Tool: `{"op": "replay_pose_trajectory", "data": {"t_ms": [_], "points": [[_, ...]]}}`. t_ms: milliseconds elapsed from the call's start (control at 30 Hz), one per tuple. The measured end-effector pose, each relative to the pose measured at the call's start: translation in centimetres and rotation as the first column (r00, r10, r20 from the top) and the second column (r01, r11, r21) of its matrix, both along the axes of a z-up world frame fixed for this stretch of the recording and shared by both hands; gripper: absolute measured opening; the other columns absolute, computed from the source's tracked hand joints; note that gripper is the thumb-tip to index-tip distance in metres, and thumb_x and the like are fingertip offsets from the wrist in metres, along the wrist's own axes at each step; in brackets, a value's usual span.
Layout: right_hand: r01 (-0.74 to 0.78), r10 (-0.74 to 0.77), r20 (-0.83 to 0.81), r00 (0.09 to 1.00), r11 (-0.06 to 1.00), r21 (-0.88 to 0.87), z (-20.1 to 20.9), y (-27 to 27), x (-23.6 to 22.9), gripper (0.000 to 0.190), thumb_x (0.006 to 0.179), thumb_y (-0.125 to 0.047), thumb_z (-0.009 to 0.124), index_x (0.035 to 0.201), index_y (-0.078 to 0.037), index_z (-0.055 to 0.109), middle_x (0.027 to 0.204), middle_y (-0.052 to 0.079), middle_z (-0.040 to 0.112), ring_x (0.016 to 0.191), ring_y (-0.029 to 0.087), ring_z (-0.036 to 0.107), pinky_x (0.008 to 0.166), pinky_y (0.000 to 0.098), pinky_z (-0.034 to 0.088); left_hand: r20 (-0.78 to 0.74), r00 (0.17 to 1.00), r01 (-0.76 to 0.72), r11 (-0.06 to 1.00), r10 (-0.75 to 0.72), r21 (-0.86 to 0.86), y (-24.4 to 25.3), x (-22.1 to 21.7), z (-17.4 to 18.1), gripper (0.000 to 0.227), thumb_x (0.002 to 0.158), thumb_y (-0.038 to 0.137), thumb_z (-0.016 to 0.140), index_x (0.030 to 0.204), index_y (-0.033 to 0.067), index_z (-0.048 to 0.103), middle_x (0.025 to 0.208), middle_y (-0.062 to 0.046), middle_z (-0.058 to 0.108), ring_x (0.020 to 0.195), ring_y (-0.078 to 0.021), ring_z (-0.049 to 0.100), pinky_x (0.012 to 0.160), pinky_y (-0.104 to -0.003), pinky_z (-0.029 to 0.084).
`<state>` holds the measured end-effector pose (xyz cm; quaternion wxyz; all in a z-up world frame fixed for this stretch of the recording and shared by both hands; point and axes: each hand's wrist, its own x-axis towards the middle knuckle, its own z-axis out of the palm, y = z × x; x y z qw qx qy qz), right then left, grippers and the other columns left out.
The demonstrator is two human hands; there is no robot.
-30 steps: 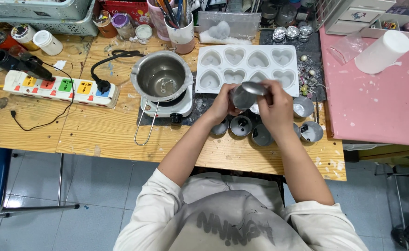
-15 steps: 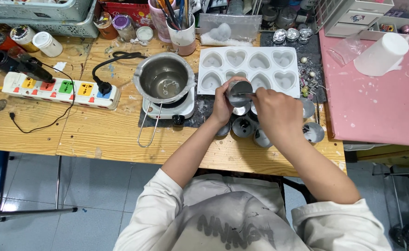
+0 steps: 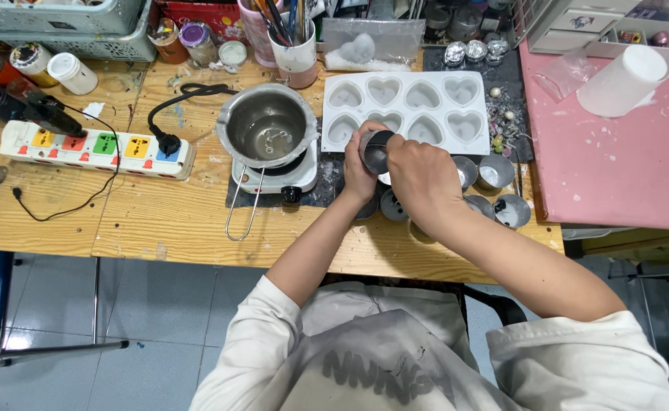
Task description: Scraping grey wax from a small metal cup into another container using a spoon.
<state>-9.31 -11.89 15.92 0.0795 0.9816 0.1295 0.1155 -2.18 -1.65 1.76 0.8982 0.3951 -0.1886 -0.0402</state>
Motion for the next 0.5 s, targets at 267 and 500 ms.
{"op": "replay_pose_trajectory", "data": {"t_ms": [267,500], "points": [[-0.038,0.039,-0.082,0.996,0.999,0.017,0.6,-0.8,0.1,0.007,0.085,-0.006,0.062,0.090,-0.002,0.064,0.071,0.015,0.073,0.067,0.029,0.075,0.056,0.0372,0.058,-0.019,0.996,0.091,0.989,-0.089,0.115,0.0,1.1,-0.5,0.051,0.111,0.039,0.024,0.100,0.0046,0.060,0.092,-0.004,0.062,0.089,-0.0121,0.058,0.086,-0.026,0.046],[-0.067,0.066,-0.047,0.997,0.997,-0.024,-1.2,-0.8,-0.4,0.005,0.083,-0.009,0.065,0.086,-0.005,0.065,0.071,0.013,0.073,0.064,0.025,0.075,0.054,0.0339,0.058,-0.201,0.946,0.289,0.945,-0.256,0.157,0.7,1.8,-0.6,0.048,0.109,0.036,0.031,0.094,0.0056,0.064,0.082,-0.002,0.065,0.075,-0.0109,0.058,0.072,-0.027,0.047]]}}
